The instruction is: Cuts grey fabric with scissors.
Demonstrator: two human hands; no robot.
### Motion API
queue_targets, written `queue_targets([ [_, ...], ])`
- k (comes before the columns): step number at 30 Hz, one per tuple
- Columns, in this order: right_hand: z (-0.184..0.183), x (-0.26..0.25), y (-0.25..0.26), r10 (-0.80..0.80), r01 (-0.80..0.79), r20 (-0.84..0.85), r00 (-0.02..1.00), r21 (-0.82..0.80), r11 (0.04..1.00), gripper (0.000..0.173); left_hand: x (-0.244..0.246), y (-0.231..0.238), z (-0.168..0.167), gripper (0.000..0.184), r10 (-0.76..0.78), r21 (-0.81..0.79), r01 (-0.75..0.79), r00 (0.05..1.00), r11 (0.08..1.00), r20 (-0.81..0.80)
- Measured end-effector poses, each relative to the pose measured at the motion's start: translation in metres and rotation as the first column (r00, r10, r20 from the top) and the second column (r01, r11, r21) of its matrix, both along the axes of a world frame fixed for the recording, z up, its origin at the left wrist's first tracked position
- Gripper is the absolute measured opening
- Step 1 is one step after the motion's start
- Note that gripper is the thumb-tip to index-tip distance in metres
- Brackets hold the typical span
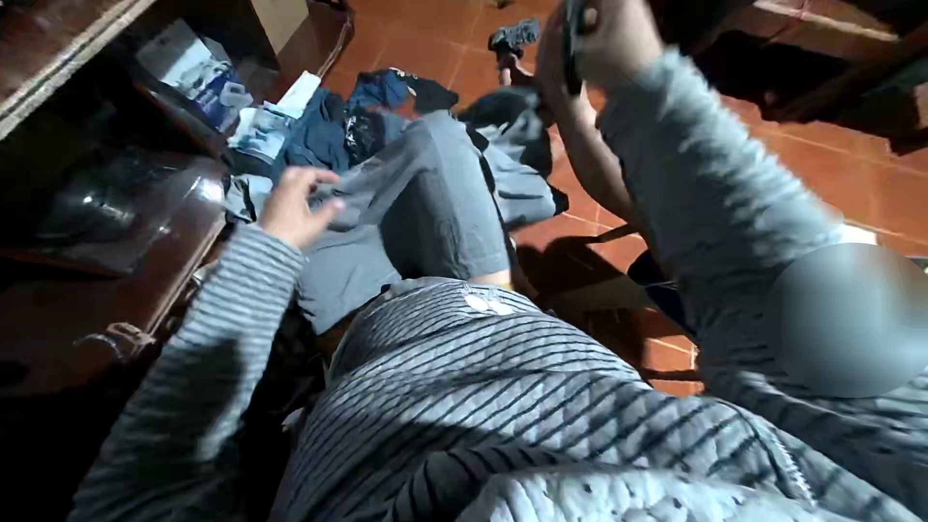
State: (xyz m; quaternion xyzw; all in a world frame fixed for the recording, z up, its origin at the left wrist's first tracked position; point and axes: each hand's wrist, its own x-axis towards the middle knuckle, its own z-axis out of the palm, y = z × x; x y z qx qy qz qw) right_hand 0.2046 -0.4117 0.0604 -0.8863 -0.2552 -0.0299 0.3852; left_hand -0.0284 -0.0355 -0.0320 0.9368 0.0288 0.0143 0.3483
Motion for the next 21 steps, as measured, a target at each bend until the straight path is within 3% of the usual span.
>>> queue_targets([
  [3, -0.074, -0.094, -0.042, 0.064, -0.075, -0.190, 0.980, -0.052, 0.996, 0.051, -0.062, -0.036, -0.057, 0.048, -0.110, 0.041, 0.111, 0.993, 0.993, -0.036],
  [6, -0.143, -0.169, -0.081, 0.015, -0.004, -0.392, 0.920, 0.030, 1.000, 0.056, -0.111, -0.030, -0.119, 0.041, -0.163, 0.209, 0.132, 0.977, 0.969, 0.136],
  [9, -0.187, -0.207, -0.088, -0.021, 0.116, -0.476, 0.879, 0.170, 0.979, 0.055, -0.127, -0.019, -0.146, 0.036, -0.101, 0.196, 0.040, 0.945, 0.980, 0.312],
  [12, -0.189, -0.206, -0.067, -0.022, 0.164, -0.478, 0.878, 0.259, 0.952, 0.057, -0.122, -0.023, -0.152, 0.028, -0.066, 0.184, -0.004, 0.927, 0.983, 0.370],
  [17, -0.183, -0.183, -0.057, 0.038, 0.050, -0.373, 0.927, 0.224, 0.973, 0.063, -0.126, -0.024, -0.149, 0.018, -0.106, 0.233, 0.030, 0.941, 0.972, 0.320],
  [18, -0.183, -0.183, -0.058, 0.046, 0.045, -0.362, 0.931, 0.240, 0.970, 0.064, -0.129, -0.025, -0.146, 0.026, -0.107, 0.203, 0.046, 0.948, 0.978, 0.300],
  [20, -0.186, -0.184, -0.057, 0.064, 0.037, -0.337, 0.939, 0.284, 0.958, 0.065, -0.133, -0.024, -0.149, 0.018, -0.105, 0.228, 0.035, 0.947, 0.973, 0.303],
  [21, -0.187, -0.184, -0.055, 0.077, 0.029, -0.325, 0.942, 0.310, 0.950, 0.062, -0.132, -0.025, -0.151, 0.023, -0.090, 0.231, 0.013, 0.942, 0.973, 0.323],
])
